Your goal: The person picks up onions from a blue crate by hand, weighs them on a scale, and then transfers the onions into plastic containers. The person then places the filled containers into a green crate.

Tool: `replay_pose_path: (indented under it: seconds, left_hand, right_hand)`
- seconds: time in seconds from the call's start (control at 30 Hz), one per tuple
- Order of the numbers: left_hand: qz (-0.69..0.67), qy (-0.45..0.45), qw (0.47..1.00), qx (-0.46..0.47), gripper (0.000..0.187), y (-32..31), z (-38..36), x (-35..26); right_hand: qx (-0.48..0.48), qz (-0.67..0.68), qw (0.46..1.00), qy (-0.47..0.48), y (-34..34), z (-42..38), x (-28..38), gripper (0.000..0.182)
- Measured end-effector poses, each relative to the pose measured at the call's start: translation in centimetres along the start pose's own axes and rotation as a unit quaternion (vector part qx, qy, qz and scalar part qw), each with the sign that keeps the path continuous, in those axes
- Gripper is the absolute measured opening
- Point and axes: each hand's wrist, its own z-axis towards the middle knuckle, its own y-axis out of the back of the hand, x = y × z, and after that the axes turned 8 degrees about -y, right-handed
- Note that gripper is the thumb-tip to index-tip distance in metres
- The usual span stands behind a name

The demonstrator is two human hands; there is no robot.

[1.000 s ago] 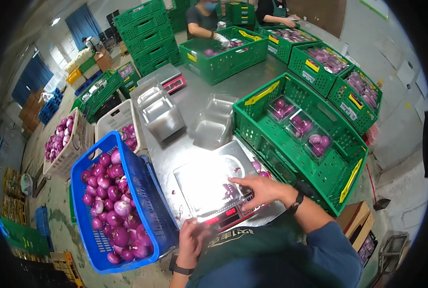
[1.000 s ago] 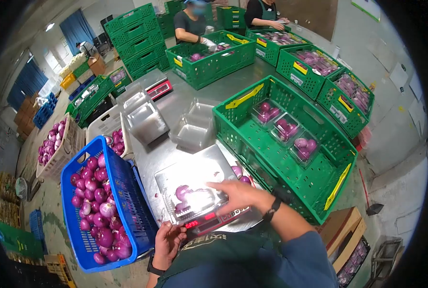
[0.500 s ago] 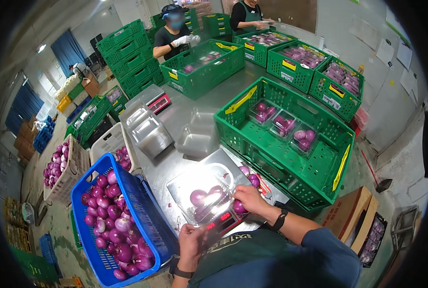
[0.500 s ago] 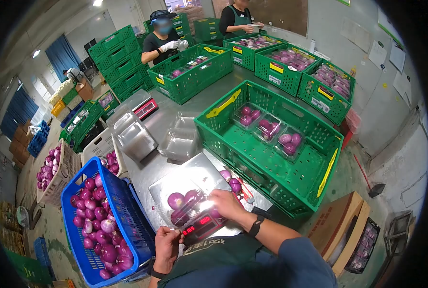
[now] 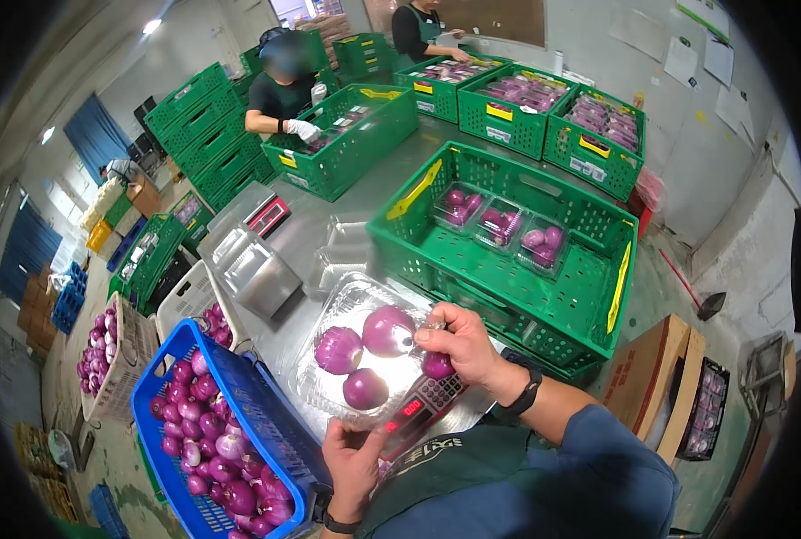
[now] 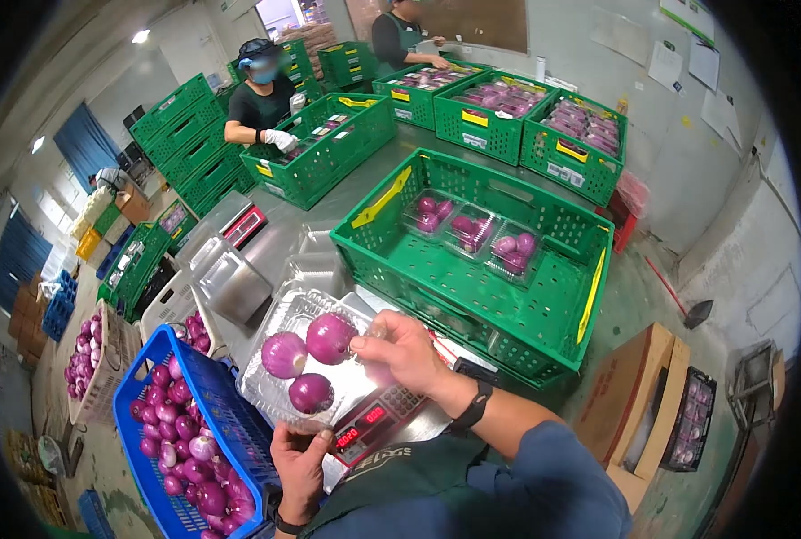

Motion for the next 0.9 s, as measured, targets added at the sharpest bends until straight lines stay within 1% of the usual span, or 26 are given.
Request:
replay_pose_path:
  seconds: [0.03,0.1,0.13,0.2,0.23,0.27,0.33,0.4,0.43,0.47,0.5,0.53,0.57,0.6,0.67,0.77,0.87,0.9]
  left_hand:
    - [0.003,0.016,1.0,0.009,0.027,-0.1,0.2,0.2]
    - [0.008,0.048,0.998,0.026,0.027,-0.2,0.7,0.8]
    - [-0.008,0.048,0.998,0.029,0.026,-0.6,0.8,0.7]
    - [-0.04,0.049,0.997,0.032,0.025,-1.4,0.9,0.1]
    - [-0.012,0.062,0.997,0.034,0.021,-1.4,1.0,-0.8]
    - [-0.004,0.048,0.999,0.026,0.02,-0.6,1.0,-0.7]
    - [0.008,0.021,1.0,0.007,0.018,1.4,0.7,-0.3]
    - [0.015,-0.005,0.999,-0.039,0.017,2.7,0.6,-1.4]
    - [0.029,-0.014,0.998,-0.062,0.015,3.6,0.3,-1.5]
    - [0.044,-0.02,0.995,-0.083,0.014,4.5,0.2,-1.6]
    - [0.045,-0.035,0.993,-0.105,0.012,5.2,0.2,-1.5]
    - [0.047,-0.045,0.99,-0.125,0.011,6.0,0.0,-1.3]
    - [0.087,-0.065,0.988,-0.113,0.006,7.4,0.0,-0.4]
    - [0.089,-0.055,0.985,-0.139,0.007,7.8,-0.1,-0.2]
    - [0.094,-0.049,0.982,-0.157,0.008,8.3,-0.1,-0.2]
    - [0.101,-0.04,0.979,-0.17,0.009,8.1,0.3,-0.1]
    - [0.102,-0.038,0.98,-0.166,0.01,7.9,0.9,0.1]
    - [0.104,-0.038,0.981,-0.157,0.01,7.9,1.1,0.3]
  right_hand:
    - [-0.015,0.0,1.0,0.007,-0.1,-0.4,1.0,0.024]
    - [-0.046,-0.009,0.998,0.051,0.6,-0.2,1.3,0.022]
    - [-0.062,-0.014,0.995,0.074,1.1,-0.1,1.6,0.021]
    - [-0.107,0.005,0.991,0.085,2.6,0.1,2.9,0.019]
    - [-0.136,-0.013,0.985,0.107,3.8,0.2,3.8,0.018]
    - [-0.165,-0.032,0.977,0.129,5.3,0.3,4.7,0.018]
    - [-0.253,-0.04,0.951,0.175,8.1,0.5,6.8,0.017]
    - [-0.307,-0.12,0.922,0.204,11.5,-0.1,9.5,0.021]
    - [-0.37,-0.221,0.878,0.209,13.5,-0.3,10.3,0.027]
    - [-0.428,-0.32,0.819,0.208,15.6,-0.5,11.0,0.032]
    - [-0.453,-0.368,0.783,0.214,18.5,-0.3,11.1,0.037]
    - [-0.476,-0.417,0.744,0.213,19.6,-0.5,11.4,0.042]
    - [-0.508,-0.469,0.704,0.163,20.3,-1.4,11.8,0.043]
    - [-0.512,-0.502,0.679,0.155,21.8,-1.6,11.6,0.044]
    - [-0.523,-0.589,0.612,0.075,24.3,-2.2,11.2,0.046]
    - [-0.515,-0.635,0.574,-0.036,27.5,-2.7,10.5,0.048]
    - [-0.52,-0.617,0.584,-0.091,30.2,-2.5,10.2,0.048]
    - [-0.519,-0.606,0.591,-0.123,30.2,-2.3,10.8,0.052]
